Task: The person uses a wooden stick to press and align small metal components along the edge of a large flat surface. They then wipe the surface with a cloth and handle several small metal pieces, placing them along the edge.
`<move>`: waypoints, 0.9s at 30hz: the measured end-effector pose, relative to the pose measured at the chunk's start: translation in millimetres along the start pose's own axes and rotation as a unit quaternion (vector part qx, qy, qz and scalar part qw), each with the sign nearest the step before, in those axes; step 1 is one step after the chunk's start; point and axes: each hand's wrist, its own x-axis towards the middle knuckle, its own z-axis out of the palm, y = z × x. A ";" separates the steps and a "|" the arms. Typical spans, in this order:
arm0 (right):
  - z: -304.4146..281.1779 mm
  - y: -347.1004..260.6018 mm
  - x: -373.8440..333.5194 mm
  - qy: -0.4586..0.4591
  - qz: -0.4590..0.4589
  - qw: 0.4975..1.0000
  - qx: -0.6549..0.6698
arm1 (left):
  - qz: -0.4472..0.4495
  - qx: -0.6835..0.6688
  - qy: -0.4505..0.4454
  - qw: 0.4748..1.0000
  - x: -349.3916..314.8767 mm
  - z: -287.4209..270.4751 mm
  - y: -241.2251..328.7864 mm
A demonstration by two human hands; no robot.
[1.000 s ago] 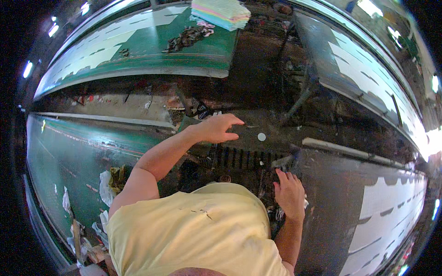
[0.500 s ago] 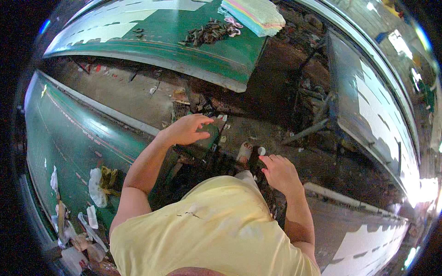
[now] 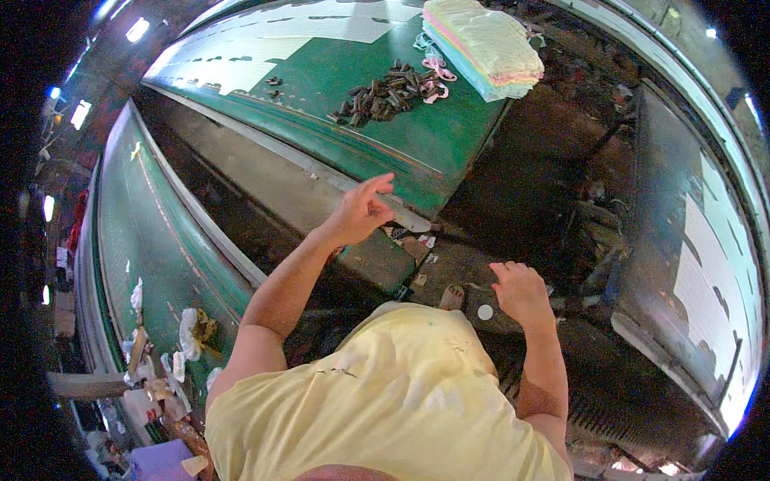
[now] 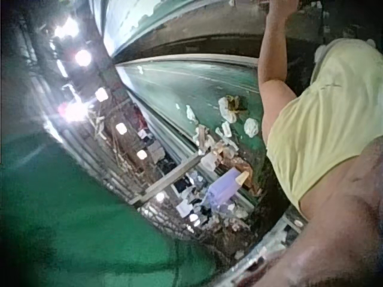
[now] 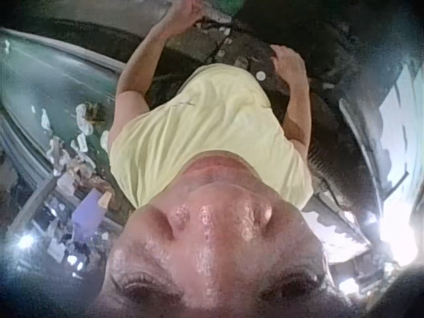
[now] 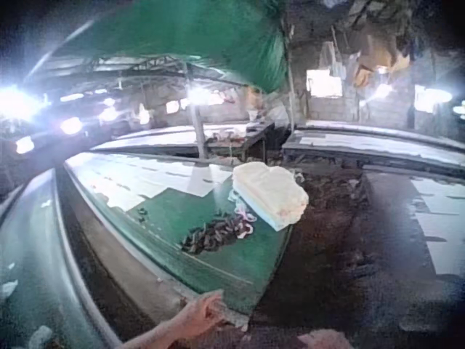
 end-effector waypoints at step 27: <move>-6.2 20.9 74.0 -0.054 0.146 0.984 0.084 | -0.307 0.432 0.102 0.842 306.9 -70.5 -183.3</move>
